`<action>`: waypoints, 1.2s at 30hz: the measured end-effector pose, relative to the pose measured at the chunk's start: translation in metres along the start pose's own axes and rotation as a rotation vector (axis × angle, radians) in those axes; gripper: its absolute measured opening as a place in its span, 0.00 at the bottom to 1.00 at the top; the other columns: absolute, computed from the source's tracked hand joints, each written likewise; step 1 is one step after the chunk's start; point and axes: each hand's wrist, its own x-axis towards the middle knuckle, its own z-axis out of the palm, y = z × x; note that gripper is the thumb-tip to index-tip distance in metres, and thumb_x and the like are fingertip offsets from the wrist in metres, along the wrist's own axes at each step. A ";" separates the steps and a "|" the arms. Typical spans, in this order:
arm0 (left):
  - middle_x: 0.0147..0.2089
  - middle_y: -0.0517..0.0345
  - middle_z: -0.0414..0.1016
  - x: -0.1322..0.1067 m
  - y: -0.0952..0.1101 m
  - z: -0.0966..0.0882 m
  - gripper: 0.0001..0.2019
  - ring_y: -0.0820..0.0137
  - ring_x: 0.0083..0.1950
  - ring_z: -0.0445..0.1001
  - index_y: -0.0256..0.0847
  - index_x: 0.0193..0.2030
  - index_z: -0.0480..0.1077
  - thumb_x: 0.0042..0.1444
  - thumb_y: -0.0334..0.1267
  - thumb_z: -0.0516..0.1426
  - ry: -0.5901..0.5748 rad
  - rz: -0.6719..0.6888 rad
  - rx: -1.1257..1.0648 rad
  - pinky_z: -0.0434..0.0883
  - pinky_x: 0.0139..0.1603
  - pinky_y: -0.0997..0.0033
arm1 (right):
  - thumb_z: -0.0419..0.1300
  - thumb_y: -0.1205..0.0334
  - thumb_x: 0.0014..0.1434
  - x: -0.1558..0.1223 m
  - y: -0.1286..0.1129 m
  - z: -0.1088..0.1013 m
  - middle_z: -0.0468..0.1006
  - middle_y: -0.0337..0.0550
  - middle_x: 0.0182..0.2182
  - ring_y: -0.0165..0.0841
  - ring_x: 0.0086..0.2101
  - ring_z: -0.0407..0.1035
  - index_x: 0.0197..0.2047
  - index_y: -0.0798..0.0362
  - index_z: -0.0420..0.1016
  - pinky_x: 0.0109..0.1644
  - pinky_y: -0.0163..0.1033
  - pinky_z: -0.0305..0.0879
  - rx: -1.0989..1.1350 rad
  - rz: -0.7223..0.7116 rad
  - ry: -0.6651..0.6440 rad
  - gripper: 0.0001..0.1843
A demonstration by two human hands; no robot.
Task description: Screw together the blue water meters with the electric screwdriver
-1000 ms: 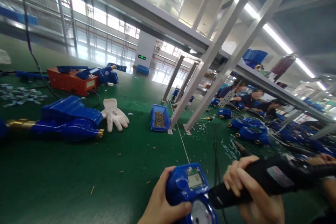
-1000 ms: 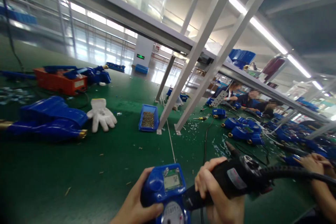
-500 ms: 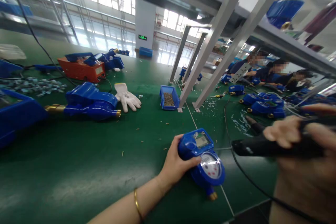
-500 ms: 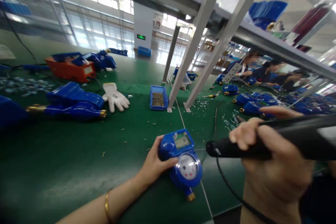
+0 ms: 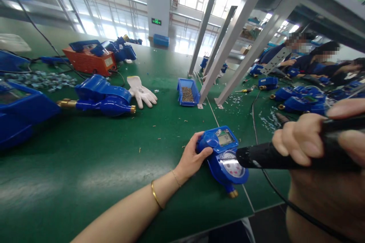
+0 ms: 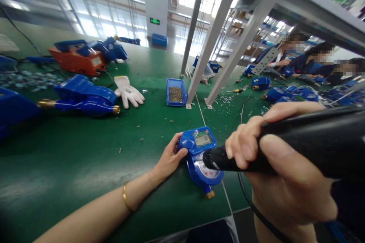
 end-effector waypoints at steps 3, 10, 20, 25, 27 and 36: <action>0.58 0.46 0.74 -0.001 -0.002 -0.001 0.36 0.52 0.59 0.72 0.41 0.60 0.66 0.51 0.62 0.64 -0.002 -0.007 0.015 0.69 0.62 0.54 | 0.60 0.69 0.54 0.003 0.007 0.005 0.66 0.33 0.19 0.27 0.19 0.59 0.41 0.50 0.68 0.26 0.36 0.61 0.005 0.019 -0.088 0.11; 0.57 0.49 0.76 0.002 0.003 -0.004 0.31 0.53 0.57 0.74 0.44 0.59 0.65 0.55 0.59 0.62 -0.047 -0.028 -0.038 0.69 0.61 0.55 | 0.64 0.64 0.63 -0.009 0.049 0.007 0.70 0.29 0.24 0.25 0.21 0.65 0.45 0.46 0.63 0.28 0.34 0.67 0.085 0.192 -0.318 0.12; 0.65 0.45 0.71 0.004 -0.001 -0.007 0.36 0.45 0.66 0.68 0.45 0.60 0.69 0.47 0.61 0.66 0.014 -0.092 -0.022 0.64 0.69 0.46 | 0.62 0.56 0.66 -0.015 0.054 0.010 0.64 0.28 0.24 0.21 0.21 0.59 0.44 0.45 0.63 0.29 0.28 0.62 0.145 0.242 -0.339 0.10; 0.65 0.46 0.71 0.004 -0.003 -0.008 0.35 0.45 0.65 0.68 0.45 0.57 0.71 0.45 0.59 0.67 0.032 -0.104 -0.007 0.65 0.67 0.46 | 0.61 0.56 0.66 -0.029 0.051 0.018 0.63 0.29 0.23 0.22 0.21 0.56 0.45 0.44 0.63 0.28 0.28 0.60 0.069 0.175 -0.129 0.09; 0.64 0.46 0.72 0.005 -0.002 -0.009 0.34 0.45 0.64 0.69 0.45 0.57 0.71 0.45 0.59 0.67 0.033 -0.102 -0.001 0.66 0.66 0.47 | 0.61 0.55 0.65 -0.021 0.056 0.014 0.60 0.28 0.22 0.22 0.20 0.54 0.44 0.44 0.64 0.27 0.28 0.59 0.136 0.206 -0.272 0.09; 0.61 0.47 0.75 0.009 0.002 -0.010 0.30 0.48 0.59 0.74 0.45 0.56 0.71 0.47 0.54 0.66 0.004 -0.093 -0.010 0.70 0.60 0.51 | 0.65 0.55 0.61 0.002 0.075 0.008 0.57 0.26 0.19 0.20 0.17 0.51 0.43 0.45 0.68 0.22 0.26 0.55 0.405 0.203 -0.654 0.11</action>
